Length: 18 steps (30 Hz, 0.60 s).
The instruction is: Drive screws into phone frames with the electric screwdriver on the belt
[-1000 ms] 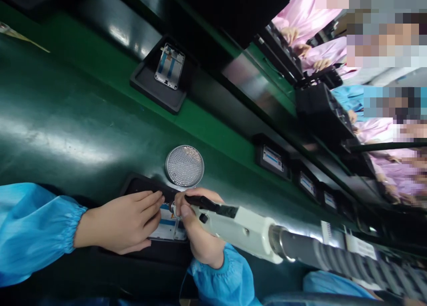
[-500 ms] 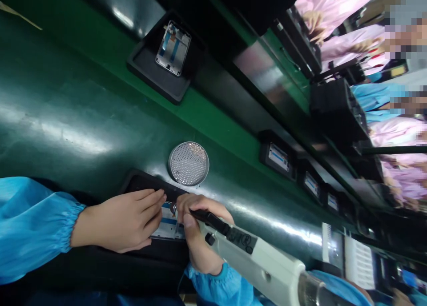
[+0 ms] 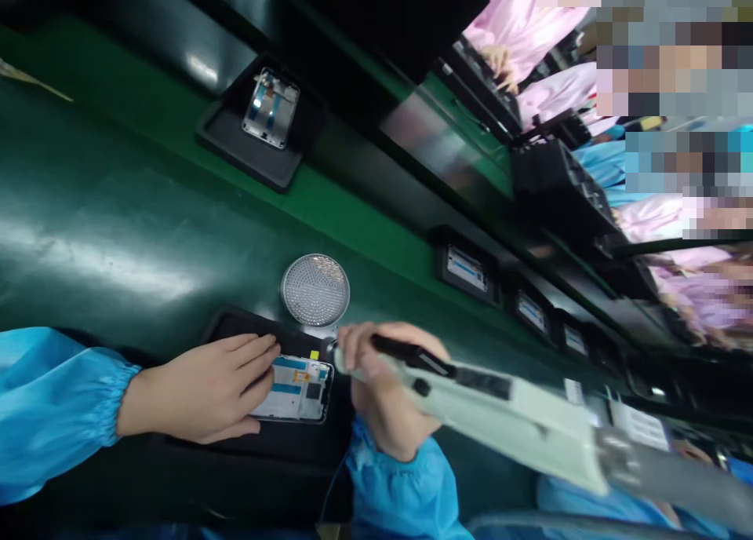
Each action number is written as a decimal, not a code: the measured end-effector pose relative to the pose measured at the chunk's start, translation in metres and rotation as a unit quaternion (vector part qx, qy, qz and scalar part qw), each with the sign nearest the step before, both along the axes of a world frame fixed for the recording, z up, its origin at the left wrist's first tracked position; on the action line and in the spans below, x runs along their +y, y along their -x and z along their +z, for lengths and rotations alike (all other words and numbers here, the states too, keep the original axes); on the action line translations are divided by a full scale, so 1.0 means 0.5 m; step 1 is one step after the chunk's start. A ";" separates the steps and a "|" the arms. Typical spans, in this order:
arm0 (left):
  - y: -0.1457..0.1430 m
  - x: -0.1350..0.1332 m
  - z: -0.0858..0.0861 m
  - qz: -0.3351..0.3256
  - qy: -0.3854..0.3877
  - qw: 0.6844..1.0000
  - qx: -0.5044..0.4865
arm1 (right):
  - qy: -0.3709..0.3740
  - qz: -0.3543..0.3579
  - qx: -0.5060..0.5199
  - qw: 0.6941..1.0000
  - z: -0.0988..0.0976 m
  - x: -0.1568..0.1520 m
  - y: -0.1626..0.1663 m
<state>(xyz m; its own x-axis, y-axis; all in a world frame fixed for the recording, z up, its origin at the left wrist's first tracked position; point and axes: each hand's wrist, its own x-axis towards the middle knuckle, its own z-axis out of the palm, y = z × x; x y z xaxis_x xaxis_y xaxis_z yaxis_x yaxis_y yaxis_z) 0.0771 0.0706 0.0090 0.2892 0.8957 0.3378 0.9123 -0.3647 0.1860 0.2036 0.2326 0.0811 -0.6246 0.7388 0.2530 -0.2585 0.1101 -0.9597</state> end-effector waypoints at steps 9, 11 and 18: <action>0.002 -0.021 0.039 0.003 -0.007 1.000 0.030 | -0.015 -0.172 0.062 0.983 0.052 0.100 -0.022; 0.012 -0.016 0.041 0.032 0.039 0.999 0.017 | -0.016 -0.188 0.079 0.979 0.059 0.101 -0.023; 0.053 0.023 0.048 0.024 0.148 0.988 -0.040 | -0.031 -0.154 0.106 0.982 0.061 0.100 -0.029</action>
